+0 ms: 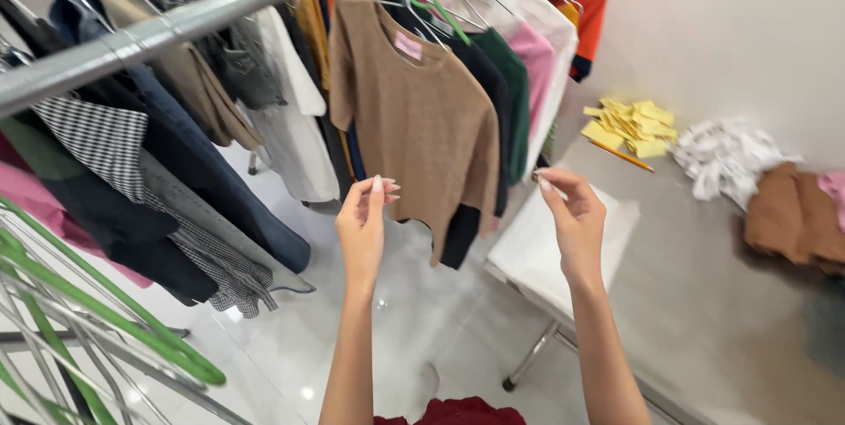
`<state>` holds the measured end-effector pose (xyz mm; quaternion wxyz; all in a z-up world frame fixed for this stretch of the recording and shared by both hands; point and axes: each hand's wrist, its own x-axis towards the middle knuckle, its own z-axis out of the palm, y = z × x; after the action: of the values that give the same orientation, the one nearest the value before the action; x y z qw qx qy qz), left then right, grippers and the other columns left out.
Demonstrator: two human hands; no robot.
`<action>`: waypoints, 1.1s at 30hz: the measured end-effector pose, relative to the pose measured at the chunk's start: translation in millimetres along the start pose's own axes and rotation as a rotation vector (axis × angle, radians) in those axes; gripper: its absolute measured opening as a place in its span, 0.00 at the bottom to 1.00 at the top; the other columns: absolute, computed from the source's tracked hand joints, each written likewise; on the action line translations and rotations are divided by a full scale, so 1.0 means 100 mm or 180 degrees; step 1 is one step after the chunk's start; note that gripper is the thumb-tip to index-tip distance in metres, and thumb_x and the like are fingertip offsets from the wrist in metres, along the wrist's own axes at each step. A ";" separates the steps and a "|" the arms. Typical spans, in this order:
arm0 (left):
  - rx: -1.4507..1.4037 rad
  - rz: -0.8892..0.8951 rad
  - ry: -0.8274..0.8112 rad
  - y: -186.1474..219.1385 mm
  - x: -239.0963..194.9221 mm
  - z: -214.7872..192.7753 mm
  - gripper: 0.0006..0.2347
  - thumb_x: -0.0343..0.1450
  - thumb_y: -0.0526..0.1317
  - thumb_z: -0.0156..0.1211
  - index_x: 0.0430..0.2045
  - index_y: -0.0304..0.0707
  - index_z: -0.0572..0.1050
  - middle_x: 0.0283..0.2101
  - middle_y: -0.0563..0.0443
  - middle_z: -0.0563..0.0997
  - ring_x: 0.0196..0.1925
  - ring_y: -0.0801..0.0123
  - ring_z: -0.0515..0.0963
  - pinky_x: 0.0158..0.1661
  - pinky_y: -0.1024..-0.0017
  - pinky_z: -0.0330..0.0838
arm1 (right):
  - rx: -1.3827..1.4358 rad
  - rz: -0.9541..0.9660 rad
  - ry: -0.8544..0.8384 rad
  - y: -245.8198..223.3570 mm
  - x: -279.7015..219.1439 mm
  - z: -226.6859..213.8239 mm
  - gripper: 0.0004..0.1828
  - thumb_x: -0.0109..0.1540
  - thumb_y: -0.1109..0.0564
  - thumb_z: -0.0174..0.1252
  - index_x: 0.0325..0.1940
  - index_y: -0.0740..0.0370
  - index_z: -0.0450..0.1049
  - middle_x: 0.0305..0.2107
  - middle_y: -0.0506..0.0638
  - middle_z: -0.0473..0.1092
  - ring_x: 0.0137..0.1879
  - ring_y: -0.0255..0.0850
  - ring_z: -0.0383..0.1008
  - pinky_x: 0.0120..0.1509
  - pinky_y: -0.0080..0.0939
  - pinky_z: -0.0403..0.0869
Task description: The person picks up folded garments from a metal table, unfolds them, and places them onto hangers. They then hang the garments on a nearby clothing rack. The process is repeated for a brown top, a pink top, and a brown skirt.
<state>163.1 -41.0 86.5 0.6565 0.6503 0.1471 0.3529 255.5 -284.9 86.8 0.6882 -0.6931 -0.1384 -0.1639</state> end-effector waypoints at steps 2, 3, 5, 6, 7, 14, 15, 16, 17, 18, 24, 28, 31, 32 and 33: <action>-0.0027 -0.0110 -0.0021 0.04 -0.32 -0.01 0.10 0.78 0.43 0.54 0.39 0.38 0.80 0.36 0.46 0.85 0.39 0.66 0.83 0.52 0.64 0.76 | 0.0098 0.0161 0.0046 0.02 -0.29 -0.25 0.08 0.66 0.61 0.60 0.50 0.60 0.76 0.45 0.51 0.74 0.56 0.39 0.75 0.62 0.41 0.74; -0.0048 -0.0208 -0.0008 0.05 -0.48 -0.02 0.10 0.77 0.43 0.54 0.38 0.38 0.80 0.36 0.45 0.85 0.39 0.66 0.84 0.52 0.64 0.76 | 0.0215 0.0311 0.0064 0.04 -0.44 -0.37 0.09 0.66 0.62 0.60 0.50 0.62 0.76 0.44 0.54 0.75 0.54 0.39 0.75 0.61 0.42 0.74; -0.0069 -0.0284 -0.0033 -0.02 -0.76 -0.02 0.10 0.78 0.42 0.54 0.39 0.37 0.80 0.36 0.45 0.84 0.39 0.66 0.83 0.53 0.65 0.76 | 0.0298 0.0494 0.0194 0.00 -0.80 -0.60 0.09 0.66 0.62 0.59 0.51 0.63 0.76 0.44 0.54 0.75 0.54 0.39 0.75 0.61 0.41 0.74; -0.0097 -0.0348 -0.0031 -0.05 -0.92 -0.01 0.10 0.78 0.42 0.54 0.40 0.36 0.80 0.36 0.45 0.83 0.39 0.66 0.82 0.53 0.65 0.76 | 0.0386 0.0659 0.0302 -0.02 -1.00 -0.72 0.10 0.66 0.61 0.58 0.51 0.63 0.75 0.44 0.54 0.75 0.54 0.38 0.75 0.61 0.39 0.74; -0.0081 -0.0395 -0.0091 -0.07 -1.08 -0.01 0.10 0.78 0.42 0.54 0.40 0.36 0.80 0.36 0.45 0.83 0.39 0.66 0.82 0.53 0.65 0.76 | 0.0359 0.0702 0.0360 0.06 -1.19 -0.88 0.10 0.66 0.61 0.58 0.51 0.63 0.75 0.44 0.54 0.75 0.54 0.38 0.75 0.61 0.39 0.74; -0.0104 -0.0666 -0.0565 -0.14 -1.86 0.48 0.10 0.78 0.42 0.53 0.38 0.35 0.79 0.35 0.44 0.82 0.39 0.67 0.81 0.53 0.65 0.77 | 0.0416 0.1211 0.1264 0.34 -2.02 -2.16 0.09 0.67 0.62 0.57 0.51 0.62 0.74 0.41 0.45 0.72 0.50 0.33 0.74 0.54 0.30 0.73; -0.0168 -0.0682 -0.0684 -0.12 -1.94 0.57 0.10 0.78 0.42 0.53 0.38 0.35 0.79 0.35 0.44 0.83 0.39 0.67 0.81 0.53 0.66 0.77 | 0.0398 0.1181 0.1466 0.34 -2.10 -2.35 0.08 0.67 0.61 0.57 0.51 0.60 0.73 0.40 0.43 0.71 0.50 0.32 0.74 0.53 0.28 0.73; -0.0155 -0.0722 -0.0807 -0.11 -2.02 0.69 0.10 0.78 0.42 0.53 0.38 0.35 0.79 0.35 0.44 0.83 0.39 0.67 0.81 0.53 0.66 0.77 | 0.0370 0.1206 0.1591 0.22 -2.16 -2.45 0.08 0.67 0.61 0.57 0.51 0.60 0.73 0.40 0.43 0.71 0.50 0.32 0.74 0.53 0.28 0.73; -0.0206 -0.0755 -0.0872 -0.11 -2.09 0.81 0.10 0.78 0.42 0.53 0.38 0.36 0.79 0.35 0.45 0.82 0.39 0.68 0.81 0.53 0.66 0.77 | 0.0393 0.1176 0.1736 0.11 -2.20 -2.55 0.07 0.68 0.61 0.56 0.51 0.59 0.73 0.41 0.43 0.71 0.50 0.31 0.74 0.54 0.29 0.73; -0.0273 -0.0773 -0.0925 -0.10 -2.17 0.95 0.10 0.78 0.43 0.53 0.38 0.36 0.79 0.36 0.47 0.82 0.39 0.69 0.81 0.53 0.66 0.78 | 0.0415 0.1122 0.1867 0.00 -2.22 -2.66 0.07 0.68 0.61 0.55 0.51 0.58 0.73 0.41 0.43 0.71 0.51 0.31 0.75 0.54 0.29 0.73; -0.0622 -0.1131 -0.1572 -0.03 -2.64 1.83 0.09 0.78 0.40 0.52 0.37 0.36 0.78 0.35 0.50 0.81 0.39 0.72 0.79 0.48 0.72 0.75 | 0.0400 0.1178 0.2202 0.25 -2.15 -3.24 0.07 0.67 0.62 0.57 0.49 0.58 0.74 0.39 0.41 0.71 0.49 0.32 0.76 0.52 0.29 0.73; -0.0615 -0.1214 -0.1890 0.14 -2.82 2.54 0.09 0.77 0.40 0.54 0.37 0.33 0.79 0.34 0.46 0.83 0.38 0.69 0.81 0.48 0.69 0.76 | 0.0364 0.1350 0.2148 0.51 -1.83 -3.67 0.07 0.67 0.61 0.57 0.49 0.58 0.75 0.40 0.42 0.72 0.49 0.32 0.75 0.53 0.30 0.73; -0.0630 -0.1189 -0.1992 -0.07 -2.87 3.21 0.10 0.77 0.42 0.55 0.37 0.33 0.80 0.34 0.43 0.84 0.38 0.65 0.82 0.49 0.66 0.77 | 0.0320 0.1413 0.2072 0.69 -1.44 -4.16 0.07 0.67 0.61 0.57 0.49 0.58 0.75 0.40 0.42 0.72 0.49 0.33 0.75 0.53 0.32 0.72; -0.0586 -0.1247 -0.1965 -0.11 -2.89 3.42 0.10 0.77 0.41 0.55 0.37 0.34 0.79 0.34 0.45 0.83 0.38 0.66 0.81 0.49 0.67 0.76 | 0.0333 0.1486 0.2057 0.67 -1.31 -4.31 0.07 0.67 0.60 0.58 0.49 0.58 0.75 0.40 0.44 0.72 0.49 0.34 0.75 0.54 0.34 0.73; -0.0542 -0.1305 -0.1937 -0.16 -2.93 3.62 0.09 0.77 0.41 0.55 0.37 0.34 0.79 0.34 0.46 0.82 0.38 0.66 0.81 0.50 0.68 0.75 | 0.0346 0.1558 0.2042 0.65 -1.19 -4.47 0.08 0.66 0.60 0.59 0.49 0.58 0.76 0.40 0.45 0.72 0.50 0.35 0.75 0.55 0.36 0.73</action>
<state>196.3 -503.3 33.3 0.7788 0.6256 0.0426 0.0157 158.4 -728.2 -22.3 0.7507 -0.5819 0.2440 -0.1955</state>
